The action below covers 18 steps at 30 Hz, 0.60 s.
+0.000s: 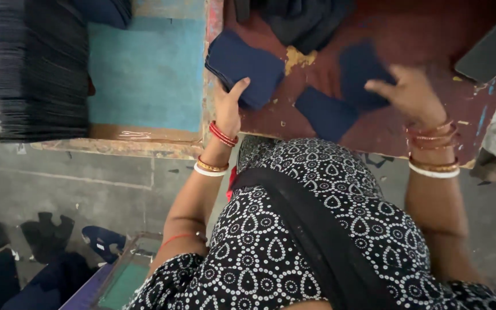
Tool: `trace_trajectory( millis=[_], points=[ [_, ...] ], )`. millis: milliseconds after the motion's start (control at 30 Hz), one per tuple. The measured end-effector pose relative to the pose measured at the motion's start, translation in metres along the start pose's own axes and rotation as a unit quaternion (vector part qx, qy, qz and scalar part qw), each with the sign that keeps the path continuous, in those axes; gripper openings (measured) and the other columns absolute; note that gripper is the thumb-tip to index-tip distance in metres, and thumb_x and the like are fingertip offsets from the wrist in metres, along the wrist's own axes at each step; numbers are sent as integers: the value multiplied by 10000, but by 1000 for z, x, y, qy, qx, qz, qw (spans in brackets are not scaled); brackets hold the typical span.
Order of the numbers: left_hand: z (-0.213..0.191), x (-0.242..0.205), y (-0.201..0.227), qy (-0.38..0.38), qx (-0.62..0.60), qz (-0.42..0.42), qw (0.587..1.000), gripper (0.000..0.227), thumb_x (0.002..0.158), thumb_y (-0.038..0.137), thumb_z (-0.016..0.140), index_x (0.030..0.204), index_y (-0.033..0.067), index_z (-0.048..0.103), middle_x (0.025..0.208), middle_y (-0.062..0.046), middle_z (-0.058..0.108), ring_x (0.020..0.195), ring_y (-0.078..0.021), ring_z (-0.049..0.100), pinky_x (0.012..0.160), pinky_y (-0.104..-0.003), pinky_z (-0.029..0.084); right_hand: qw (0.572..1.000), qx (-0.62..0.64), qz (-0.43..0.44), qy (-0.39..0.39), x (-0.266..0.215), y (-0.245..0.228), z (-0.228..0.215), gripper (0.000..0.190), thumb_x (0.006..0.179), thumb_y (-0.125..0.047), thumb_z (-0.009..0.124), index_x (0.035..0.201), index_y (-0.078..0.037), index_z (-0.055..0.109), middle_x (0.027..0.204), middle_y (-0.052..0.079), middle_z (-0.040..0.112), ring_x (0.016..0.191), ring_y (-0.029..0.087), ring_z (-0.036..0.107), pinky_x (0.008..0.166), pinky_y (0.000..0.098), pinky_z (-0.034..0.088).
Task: The person folds dark blue fabric pieces on a wooden table. They repeatedly pick up a piece, fold it, and place it onto a growing stack. The camera is extremely unstable, shaking rapidly throughout the task.
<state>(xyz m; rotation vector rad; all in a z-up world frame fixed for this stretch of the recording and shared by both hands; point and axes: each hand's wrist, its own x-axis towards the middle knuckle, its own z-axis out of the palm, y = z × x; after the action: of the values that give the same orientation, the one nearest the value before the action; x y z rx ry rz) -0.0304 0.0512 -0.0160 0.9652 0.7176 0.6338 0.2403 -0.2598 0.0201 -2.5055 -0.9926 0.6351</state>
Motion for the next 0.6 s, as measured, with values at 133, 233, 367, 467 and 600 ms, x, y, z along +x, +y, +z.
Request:
trace_trajectory(
  millis=[133,233,367,467,600],
  points=[
    [5,-4,-2,3,-20,-14,1000,514,859,28,772,1321,-51,559,1220,-127,685,1092,-230,670,988,-361,542,971,-40,-235,-8,-32,-22,60,443,1002,-428,738,1132,-7,689,1318,236,652,1178,405,611,982,489,496],
    [9,-6,-3,7,-26,-9,1000,535,861,21,766,1339,-44,533,1234,-136,672,1109,-238,664,998,-366,543,982,-88,-157,54,-43,-82,60,523,825,-388,799,1135,8,660,1340,223,615,1195,419,556,1024,486,476],
    [4,-11,-10,-2,-22,-21,1000,605,850,41,778,1373,-50,489,1259,-152,651,1140,-249,649,1016,-380,537,999,9,-28,-17,-30,-90,41,565,803,-328,806,1250,-31,629,1254,218,661,1155,415,625,970,489,501],
    [5,-14,-11,-20,20,-35,999,667,829,80,805,1390,-48,469,1275,-158,649,1155,-249,649,1029,-379,533,980,186,-69,36,-12,-92,18,603,877,-281,789,1386,-30,588,1324,211,671,1233,384,646,1035,452,504],
    [18,-42,-8,-51,90,-128,986,722,835,155,820,1428,-38,456,1299,-162,656,1159,-240,659,1019,-382,543,940,293,-138,106,6,-125,15,589,971,-252,784,1484,-44,583,1399,213,675,1281,354,635,1129,416,497]
  ],
)
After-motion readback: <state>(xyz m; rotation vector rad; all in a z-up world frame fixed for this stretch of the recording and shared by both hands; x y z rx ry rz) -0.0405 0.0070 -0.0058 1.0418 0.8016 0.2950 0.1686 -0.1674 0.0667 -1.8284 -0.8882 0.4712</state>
